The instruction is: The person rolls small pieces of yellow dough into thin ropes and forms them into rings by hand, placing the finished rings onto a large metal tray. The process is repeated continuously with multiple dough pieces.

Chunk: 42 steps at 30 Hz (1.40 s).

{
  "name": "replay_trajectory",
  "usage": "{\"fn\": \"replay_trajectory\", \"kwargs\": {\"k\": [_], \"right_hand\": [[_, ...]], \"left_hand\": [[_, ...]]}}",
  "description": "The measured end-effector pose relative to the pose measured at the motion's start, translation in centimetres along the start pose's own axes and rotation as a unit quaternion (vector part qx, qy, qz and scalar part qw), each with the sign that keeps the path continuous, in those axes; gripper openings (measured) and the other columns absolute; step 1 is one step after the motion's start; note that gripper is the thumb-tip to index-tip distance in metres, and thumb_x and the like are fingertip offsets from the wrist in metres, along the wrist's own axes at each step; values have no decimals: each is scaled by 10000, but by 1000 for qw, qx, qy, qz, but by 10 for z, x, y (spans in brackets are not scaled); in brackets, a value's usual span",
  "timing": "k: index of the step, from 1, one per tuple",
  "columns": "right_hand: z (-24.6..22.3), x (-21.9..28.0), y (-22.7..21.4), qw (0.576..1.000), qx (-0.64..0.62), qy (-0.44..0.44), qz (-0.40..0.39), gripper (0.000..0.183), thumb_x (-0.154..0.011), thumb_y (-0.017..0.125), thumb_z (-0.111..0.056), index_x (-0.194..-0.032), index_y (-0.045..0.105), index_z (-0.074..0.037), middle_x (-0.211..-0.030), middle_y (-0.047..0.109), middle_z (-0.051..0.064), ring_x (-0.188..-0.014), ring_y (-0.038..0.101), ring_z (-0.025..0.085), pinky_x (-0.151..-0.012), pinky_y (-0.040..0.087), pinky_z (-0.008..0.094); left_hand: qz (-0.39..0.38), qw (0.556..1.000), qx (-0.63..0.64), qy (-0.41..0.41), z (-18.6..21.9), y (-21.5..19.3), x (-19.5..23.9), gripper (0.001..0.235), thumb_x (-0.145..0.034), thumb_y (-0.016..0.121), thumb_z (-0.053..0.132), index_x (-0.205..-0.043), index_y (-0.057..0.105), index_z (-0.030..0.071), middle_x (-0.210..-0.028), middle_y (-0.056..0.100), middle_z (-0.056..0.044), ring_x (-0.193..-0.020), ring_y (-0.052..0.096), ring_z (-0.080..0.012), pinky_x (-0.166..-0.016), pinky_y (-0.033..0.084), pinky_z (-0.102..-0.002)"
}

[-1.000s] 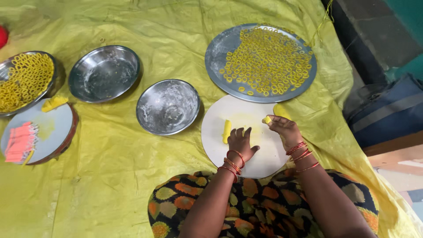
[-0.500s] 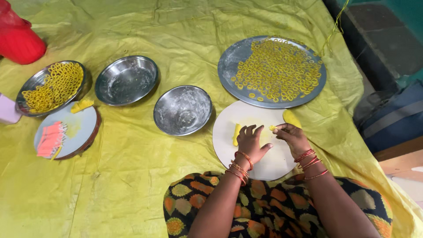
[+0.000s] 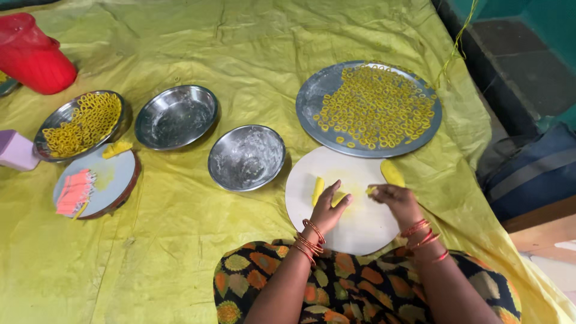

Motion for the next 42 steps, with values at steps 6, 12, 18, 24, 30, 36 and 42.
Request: {"fn": "replay_trajectory", "kwargs": {"k": [6, 12, 18, 24, 30, 36, 42], "right_hand": [[-11, 29, 44, 981, 172, -85, 9, 267, -932, 684, -98, -1173, 764, -18, -973, 820, 103, -838, 743, 134, -783, 600, 278], [-28, 49, 94, 946, 256, -200, 11, 116, -924, 606, 24, -986, 704, 10, -1168, 756, 147, -991, 727, 272, -802, 588, 330], [-39, 82, 131, 946, 128, -286, -80, 352, -962, 532, -7, -1310, 530, 48, -1520, 507, 231, -1482, 430, 363, -1268, 230, 491], [-29, 80, 132, 942, 175, -269, -95, 706, -1084, 241, -405, -1645, 56, -20, -1742, 61, 175, -1611, -6, 316, -1256, -34, 477], [-3, 8, 70, 935, 187, -292, 74, 724, -1106, 128, -491, -1657, 44, -30, -1754, 26, 160, -1622, 19, 316, -1288, 43, 469], [5, -29, 8, 940, 156, -265, 145, 636, -1138, 153, -393, -1652, 49, -33, -1753, 49, 150, -1623, 46, 299, -1301, 56, 416], [3, 2, 59, 964, 98, -243, 49, 668, -1120, 146, -401, -1641, 11, -6, -1743, -27, 170, -1609, -5, 304, -1283, 29, 422]], "left_hand": [[-14, 948, 306, -82, 4, 23, -1, 792, -994, 480, 568, -1627, 254, 151, -1656, 367, -117, -1531, 326, -209, -1223, 240, -356], [46, 934, 347, -66, 0, 23, -10, 785, -1010, 292, 646, -1671, 163, 241, -1705, 326, -69, -1367, 229, -344, -1171, 191, -497], [120, 903, 411, 22, -18, -9, -34, 835, -986, 240, 734, -1660, 125, 255, -1704, 297, -66, -1578, 197, -230, -1234, 128, -471], [23, 804, 591, -65, -15, 29, -35, 910, -879, 113, 803, -1653, 42, 330, -1724, 120, 57, -1563, 95, -247, -1234, 172, -528], [-120, 848, 515, 26, 51, 74, 1, 963, -950, 106, 823, -1674, -66, 210, -1767, -8, -103, -1616, 20, -316, -1282, 98, -467], [-150, 883, 442, 50, 82, 86, 26, 977, -980, 130, 807, -1675, -57, 146, -1774, -40, -106, -1630, -43, -266, -1274, -37, -420], [-103, 868, 476, 98, 80, 66, 20, 899, -975, 77, 751, -1666, -126, 212, -1780, -82, -60, -1630, -58, -272, -1304, -14, -454]]}}
Point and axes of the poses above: each hand's wrist, its own x-axis away from the middle knuckle, its own y-axis out of the palm, z = x × y, the point moved 8 cm from there along -x, towards the middle knuckle
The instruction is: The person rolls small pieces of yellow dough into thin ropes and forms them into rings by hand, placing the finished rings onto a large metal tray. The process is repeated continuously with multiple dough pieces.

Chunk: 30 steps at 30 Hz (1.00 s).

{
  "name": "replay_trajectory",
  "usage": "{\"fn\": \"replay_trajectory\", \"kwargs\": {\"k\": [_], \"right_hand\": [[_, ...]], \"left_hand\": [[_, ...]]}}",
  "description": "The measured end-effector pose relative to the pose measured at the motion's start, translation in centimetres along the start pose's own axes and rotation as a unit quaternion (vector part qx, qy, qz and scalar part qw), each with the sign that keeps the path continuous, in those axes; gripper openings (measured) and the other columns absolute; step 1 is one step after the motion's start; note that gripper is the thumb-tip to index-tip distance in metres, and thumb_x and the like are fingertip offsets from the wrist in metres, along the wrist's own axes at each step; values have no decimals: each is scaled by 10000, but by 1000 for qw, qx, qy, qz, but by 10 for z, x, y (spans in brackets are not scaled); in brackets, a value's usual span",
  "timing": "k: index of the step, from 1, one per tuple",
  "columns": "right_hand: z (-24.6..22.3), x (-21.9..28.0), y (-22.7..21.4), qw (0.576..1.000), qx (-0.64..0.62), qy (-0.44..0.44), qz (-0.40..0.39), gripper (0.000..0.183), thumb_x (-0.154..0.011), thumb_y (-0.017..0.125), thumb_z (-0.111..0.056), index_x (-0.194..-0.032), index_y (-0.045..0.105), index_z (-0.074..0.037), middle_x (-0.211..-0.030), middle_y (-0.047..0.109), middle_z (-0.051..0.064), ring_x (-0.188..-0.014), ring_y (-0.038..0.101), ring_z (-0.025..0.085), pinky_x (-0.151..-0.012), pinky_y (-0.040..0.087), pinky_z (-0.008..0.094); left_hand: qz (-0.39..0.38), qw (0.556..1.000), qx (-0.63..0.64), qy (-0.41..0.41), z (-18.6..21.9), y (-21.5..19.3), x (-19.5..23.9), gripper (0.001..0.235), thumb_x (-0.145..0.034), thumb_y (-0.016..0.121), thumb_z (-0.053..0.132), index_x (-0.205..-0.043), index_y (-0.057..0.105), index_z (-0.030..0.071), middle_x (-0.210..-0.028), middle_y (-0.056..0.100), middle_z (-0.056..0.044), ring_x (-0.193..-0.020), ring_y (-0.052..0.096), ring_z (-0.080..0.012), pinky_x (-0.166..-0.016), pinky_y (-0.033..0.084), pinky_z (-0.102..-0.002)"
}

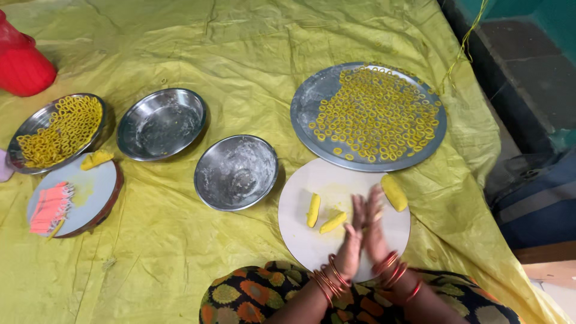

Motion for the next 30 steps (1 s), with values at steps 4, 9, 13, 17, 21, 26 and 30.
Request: {"fn": "replay_trajectory", "kwargs": {"k": [4, 9, 13, 17, 21, 26, 30], "right_hand": [[-65, 47, 58, 990, 37, -110, -79, 737, -1117, 112, -453, -1641, -47, 40, -1752, -76, 211, -1615, -66, 346, -1284, -38, 478], [-113, 88, 74, 965, 68, -127, -220, 747, -1087, 199, -436, -1603, -30, 52, -1726, -91, 197, -1603, -135, 346, -1254, -132, 484], [-110, 70, 75, 976, 98, -106, -165, 770, -1126, 116, -483, -1601, -100, 82, -1731, -130, 236, -1609, -149, 365, -1296, -109, 513], [-80, 26, 31, 990, 62, -72, -103, 874, -1072, 152, -578, -1609, -93, 67, -1722, -144, 239, -1593, -171, 370, -1252, -114, 516], [-49, -10, -3, 988, 125, -72, -51, 887, -1074, 155, -594, -1606, -73, 79, -1714, -133, 259, -1593, -161, 377, -1256, -101, 519], [-41, 14, 28, 979, 159, -103, -82, 905, -1076, 158, -613, -1602, -49, 93, -1704, -120, 285, -1591, -148, 385, -1262, -84, 523], [-70, 67, 69, 965, 142, -132, -175, 929, -1072, 115, -630, -1592, -69, 118, -1698, -129, 314, -1592, -161, 397, -1267, -96, 528]], "left_hand": [[67, 992, -38, 98, 35, -42, -21, 870, -970, 82, 749, -1658, -142, 267, -1769, -128, 4, -1627, -111, -249, -1317, -22, -510], [172, 969, -136, 117, 79, -86, -20, 914, -944, 64, 813, -1653, -116, 264, -1769, -73, 10, -1634, -105, -240, -1273, -95, -511], [126, 985, -103, 59, 70, -69, -22, 968, -900, 39, 847, -1650, -145, 264, -1762, -106, 11, -1623, -112, -248, -1275, -63, -519], [51, 994, 91, -26, 23, -26, -11, 931, -861, 85, 785, -1627, -186, 330, -1756, -178, 57, -1613, 37, -381, -1280, 107, -603], [44, 997, -8, -68, -10, -10, 2, 1008, -923, 97, 870, -1669, -85, 216, -1768, -134, -65, -1620, -62, -257, -1286, 10, -443], [37, 997, 43, -47, -21, -25, 5, 958, -969, 138, 826, -1661, -127, 219, -1780, -51, -112, -1609, 137, -318, -1292, 141, -448], [155, 988, 13, 1, 10, -95, -11, 936, -919, 119, 817, -1647, -102, 272, -1762, -49, -42, -1591, 150, -308, -1279, 161, -482]]}}
Point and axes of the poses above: each hand's wrist, its own x-axis away from the middle knuckle, its own y-axis out of the palm, z = x × y, the point moved 8 cm from there along -x, towards the middle knuckle
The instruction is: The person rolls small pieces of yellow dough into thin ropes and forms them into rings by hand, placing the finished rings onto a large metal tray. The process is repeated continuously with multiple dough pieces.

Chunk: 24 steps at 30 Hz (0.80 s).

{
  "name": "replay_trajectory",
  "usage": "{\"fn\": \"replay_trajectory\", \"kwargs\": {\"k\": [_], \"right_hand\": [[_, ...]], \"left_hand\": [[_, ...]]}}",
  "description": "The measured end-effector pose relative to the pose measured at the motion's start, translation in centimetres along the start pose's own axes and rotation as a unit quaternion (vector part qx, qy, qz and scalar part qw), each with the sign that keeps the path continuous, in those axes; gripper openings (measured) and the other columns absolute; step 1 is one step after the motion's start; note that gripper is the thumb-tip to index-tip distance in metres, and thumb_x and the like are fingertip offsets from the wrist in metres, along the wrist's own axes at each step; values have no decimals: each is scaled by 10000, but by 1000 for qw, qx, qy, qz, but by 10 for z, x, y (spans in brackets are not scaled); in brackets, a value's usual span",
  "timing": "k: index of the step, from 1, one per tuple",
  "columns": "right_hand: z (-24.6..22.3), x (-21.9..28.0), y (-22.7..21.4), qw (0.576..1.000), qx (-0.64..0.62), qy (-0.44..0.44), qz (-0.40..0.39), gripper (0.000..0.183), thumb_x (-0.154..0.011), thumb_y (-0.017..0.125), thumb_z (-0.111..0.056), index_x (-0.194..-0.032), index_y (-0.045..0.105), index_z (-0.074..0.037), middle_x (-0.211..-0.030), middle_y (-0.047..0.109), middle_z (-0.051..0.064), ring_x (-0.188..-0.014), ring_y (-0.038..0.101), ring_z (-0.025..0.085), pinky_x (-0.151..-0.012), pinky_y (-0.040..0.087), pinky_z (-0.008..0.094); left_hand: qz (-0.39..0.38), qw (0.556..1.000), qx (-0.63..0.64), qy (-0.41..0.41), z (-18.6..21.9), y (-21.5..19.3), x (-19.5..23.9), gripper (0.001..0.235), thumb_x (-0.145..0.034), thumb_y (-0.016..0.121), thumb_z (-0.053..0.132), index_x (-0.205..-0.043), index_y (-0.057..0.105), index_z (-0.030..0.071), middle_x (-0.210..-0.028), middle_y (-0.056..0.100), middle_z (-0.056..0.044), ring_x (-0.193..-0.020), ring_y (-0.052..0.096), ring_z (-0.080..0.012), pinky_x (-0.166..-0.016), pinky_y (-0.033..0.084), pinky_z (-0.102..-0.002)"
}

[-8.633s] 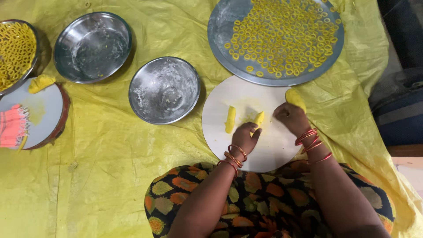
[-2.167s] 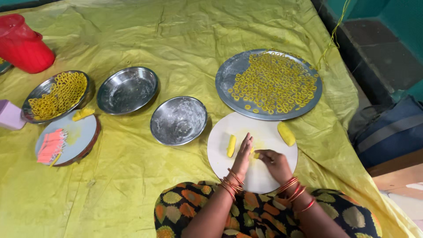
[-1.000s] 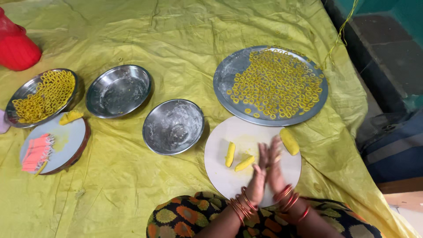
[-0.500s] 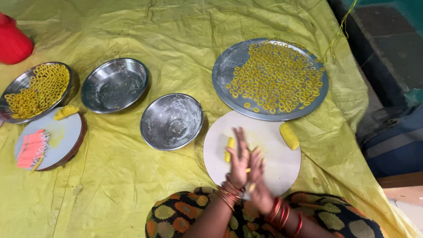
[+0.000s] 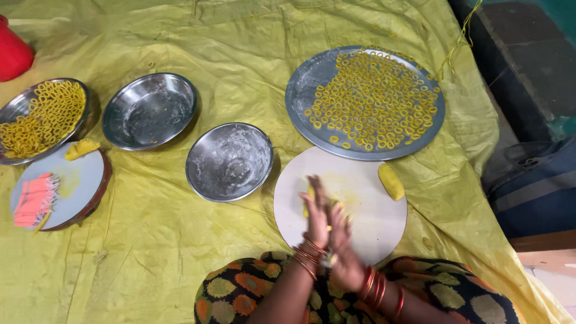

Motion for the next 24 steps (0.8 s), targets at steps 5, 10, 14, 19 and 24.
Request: {"fn": "replay_trajectory", "kwargs": {"k": [5, 10, 14, 19, 24], "right_hand": [[-40, 8, 6, 994, -84, -6, -72, 932, -1061, 62, -632, -1568, -121, 129, -1686, -169, 328, -1578, -229, 390, -1249, -176, 528], [30, -40, -47, 990, 43, 131, 28, 957, -1053, 233, -659, -1610, -48, 66, -1692, -164, 265, -1566, -212, 367, -1229, -206, 499], [59, -53, -91, 982, 114, 100, 112, 728, -1079, 170, -488, -1638, 165, -21, -1725, -14, 214, -1589, -152, 346, -1222, -200, 507], [83, -51, -110, 979, 0, 154, 136, 497, -1104, 313, -285, -1542, 441, -89, -1699, 286, 165, -1620, 57, 358, -1245, -61, 515], [88, -49, -118, 976, -88, 178, 87, 362, -1001, 600, -140, -1356, 663, -109, -1533, 567, 119, -1564, 342, 333, -1260, 239, 478]], "left_hand": [[10, 1000, 18, -2, 14, -10, -7, 927, -888, 98, 829, -1648, -53, 319, -1764, 11, -28, -1582, 176, -315, -1276, 167, -525], [-62, 983, 104, -141, -21, 44, 20, 964, -847, 92, 855, -1652, 34, 330, -1749, 112, -19, -1563, 221, -296, -1259, 190, -535], [-76, 950, 203, -227, -30, 63, 34, 1094, -879, 175, 906, -1654, 237, 136, -1665, 339, -86, -1508, 354, -257, -1237, 279, -435], [-23, 900, 361, -242, -27, 57, 28, 1034, -943, 311, 848, -1561, 382, 22, -1537, 521, -135, -1406, 497, -256, -1212, 371, -398], [-10, 935, 243, -258, -22, 40, 18, 1031, -932, 332, 828, -1507, 396, -26, -1420, 577, -183, -1320, 571, -270, -1153, 434, -407]]}}
Point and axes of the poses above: each hand's wrist, its own x-axis away from the middle knuckle, its own y-axis out of the palm, z = x × y, the point moved 8 cm from there along -x, towards the middle knuckle
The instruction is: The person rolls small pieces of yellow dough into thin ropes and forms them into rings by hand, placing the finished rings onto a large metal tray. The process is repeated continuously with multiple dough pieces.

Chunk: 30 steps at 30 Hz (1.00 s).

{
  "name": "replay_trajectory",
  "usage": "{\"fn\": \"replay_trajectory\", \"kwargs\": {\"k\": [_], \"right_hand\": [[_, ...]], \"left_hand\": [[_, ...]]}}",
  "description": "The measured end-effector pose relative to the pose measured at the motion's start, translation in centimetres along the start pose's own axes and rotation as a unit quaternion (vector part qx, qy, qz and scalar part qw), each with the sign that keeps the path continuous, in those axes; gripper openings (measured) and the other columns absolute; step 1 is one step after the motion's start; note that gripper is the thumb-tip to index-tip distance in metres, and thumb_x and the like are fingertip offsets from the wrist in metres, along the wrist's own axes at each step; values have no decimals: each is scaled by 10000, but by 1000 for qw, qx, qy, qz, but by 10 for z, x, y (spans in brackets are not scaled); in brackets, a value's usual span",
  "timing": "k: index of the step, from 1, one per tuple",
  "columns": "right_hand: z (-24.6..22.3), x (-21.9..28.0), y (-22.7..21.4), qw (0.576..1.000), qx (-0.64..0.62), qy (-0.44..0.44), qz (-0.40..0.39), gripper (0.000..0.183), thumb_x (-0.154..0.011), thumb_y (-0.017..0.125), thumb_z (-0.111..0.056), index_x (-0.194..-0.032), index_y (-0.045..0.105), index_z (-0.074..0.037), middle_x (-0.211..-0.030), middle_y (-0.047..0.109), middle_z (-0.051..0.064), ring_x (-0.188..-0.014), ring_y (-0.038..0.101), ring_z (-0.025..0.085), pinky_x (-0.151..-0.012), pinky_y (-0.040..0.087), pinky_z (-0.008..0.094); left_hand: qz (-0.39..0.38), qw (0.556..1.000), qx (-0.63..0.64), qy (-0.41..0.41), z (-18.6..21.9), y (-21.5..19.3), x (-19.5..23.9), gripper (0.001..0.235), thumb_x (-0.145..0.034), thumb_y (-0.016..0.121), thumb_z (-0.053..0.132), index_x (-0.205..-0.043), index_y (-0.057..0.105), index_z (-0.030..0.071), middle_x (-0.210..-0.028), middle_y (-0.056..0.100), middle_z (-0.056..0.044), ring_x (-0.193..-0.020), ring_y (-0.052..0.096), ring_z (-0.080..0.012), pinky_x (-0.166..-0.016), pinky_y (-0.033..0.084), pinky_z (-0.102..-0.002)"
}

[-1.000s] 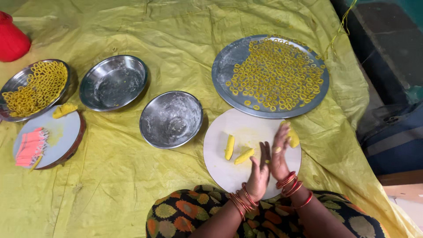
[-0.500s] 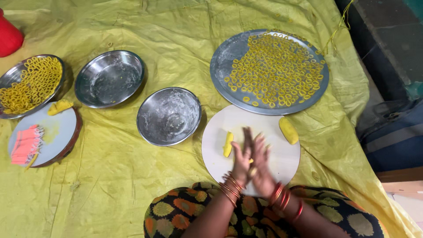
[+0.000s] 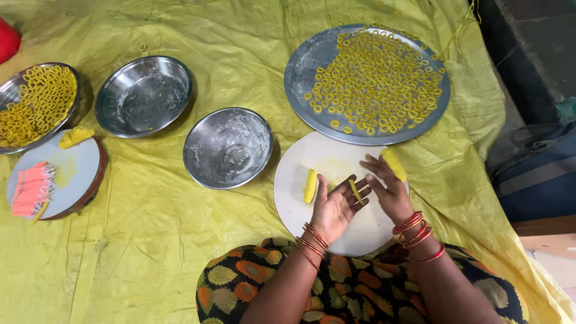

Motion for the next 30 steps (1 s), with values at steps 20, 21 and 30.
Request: {"fn": "replay_trajectory", "kwargs": {"k": [20, 21, 30], "right_hand": [[0, 13, 15, 987, 10, 158, -2, 382, -842, 817, -203, -1167, 709, -34, -1150, 730, 90, -948, 665, 260, -809, 494, 393], [4, 16, 16, 982, 30, 189, 6, 436, -803, 850, -212, -1172, 698, -37, -1126, 725, 88, -837, 660, 285, -699, 491, 423], [-11, 16, 27, 999, 39, 1, 28, 258, -832, 834, -149, -1037, 745, -18, -1058, 750, 97, -996, 690, 205, -874, 535, 329]], "left_hand": [[141, 963, -186, 135, 29, -40, -2, 266, -992, 658, 184, -1219, 625, 48, -1230, 732, -138, -1107, 628, -148, -969, 456, -293], [152, 961, -189, 135, 29, -41, 0, 258, -991, 655, 186, -1213, 616, 62, -1255, 730, -128, -1114, 615, -132, -965, 440, -277], [136, 967, -151, 157, 32, -29, 2, 283, -939, 678, 171, -1187, 594, 64, -1178, 739, -130, -1102, 690, -167, -927, 528, -315]]}}
Point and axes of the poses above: each hand's wrist, its own x-axis away from the middle knuckle, its own y-axis out of the palm, z = x × y, the point moved 8 cm from there along -x, towards the middle knuckle
